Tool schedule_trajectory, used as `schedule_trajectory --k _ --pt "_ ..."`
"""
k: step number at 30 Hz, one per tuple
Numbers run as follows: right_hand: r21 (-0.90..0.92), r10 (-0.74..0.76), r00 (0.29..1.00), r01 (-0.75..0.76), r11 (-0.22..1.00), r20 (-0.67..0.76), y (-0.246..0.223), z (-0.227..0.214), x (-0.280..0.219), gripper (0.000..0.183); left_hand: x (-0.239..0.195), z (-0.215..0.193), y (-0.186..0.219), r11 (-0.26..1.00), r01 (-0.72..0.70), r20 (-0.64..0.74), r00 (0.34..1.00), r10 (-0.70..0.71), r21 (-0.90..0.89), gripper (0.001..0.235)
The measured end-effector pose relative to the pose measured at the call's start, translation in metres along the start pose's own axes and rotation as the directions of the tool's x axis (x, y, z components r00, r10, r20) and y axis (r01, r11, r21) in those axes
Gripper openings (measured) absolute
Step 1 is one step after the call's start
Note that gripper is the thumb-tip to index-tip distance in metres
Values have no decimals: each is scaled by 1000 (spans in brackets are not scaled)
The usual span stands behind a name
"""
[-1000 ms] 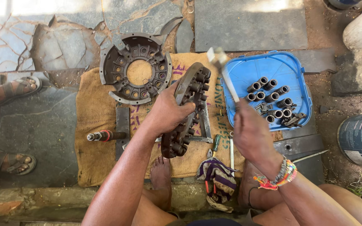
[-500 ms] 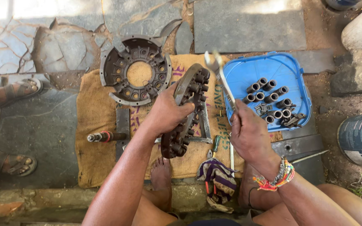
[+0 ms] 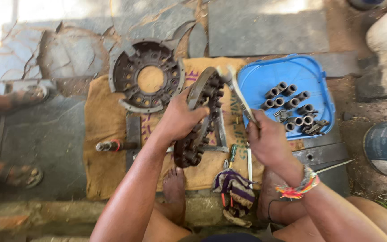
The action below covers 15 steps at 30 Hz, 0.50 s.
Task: The person sits on the ground and cleans a small metal component with a cloth. They then pick up a larger mechanical assembly, possibly a stator, and use a wrench to tighten bolts on it. The person continues to work on the assembly, using the wrench to adjust various parts.
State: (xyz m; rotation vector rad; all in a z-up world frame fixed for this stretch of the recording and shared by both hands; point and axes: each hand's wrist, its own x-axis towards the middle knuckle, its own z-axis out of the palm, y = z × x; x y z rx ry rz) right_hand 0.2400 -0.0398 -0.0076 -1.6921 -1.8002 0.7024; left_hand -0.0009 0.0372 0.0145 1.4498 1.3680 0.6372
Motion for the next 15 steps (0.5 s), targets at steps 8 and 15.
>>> schedule_trajectory --k 8,15 --pt "685 305 944 -305 662 126 17 5 -6 15 4 6 -14 867 152 110 988 -112 -475 56" --pt "736 387 840 -528 424 380 23 40 -23 18 4 10 -13 908 68 85 996 -36 -414 71"
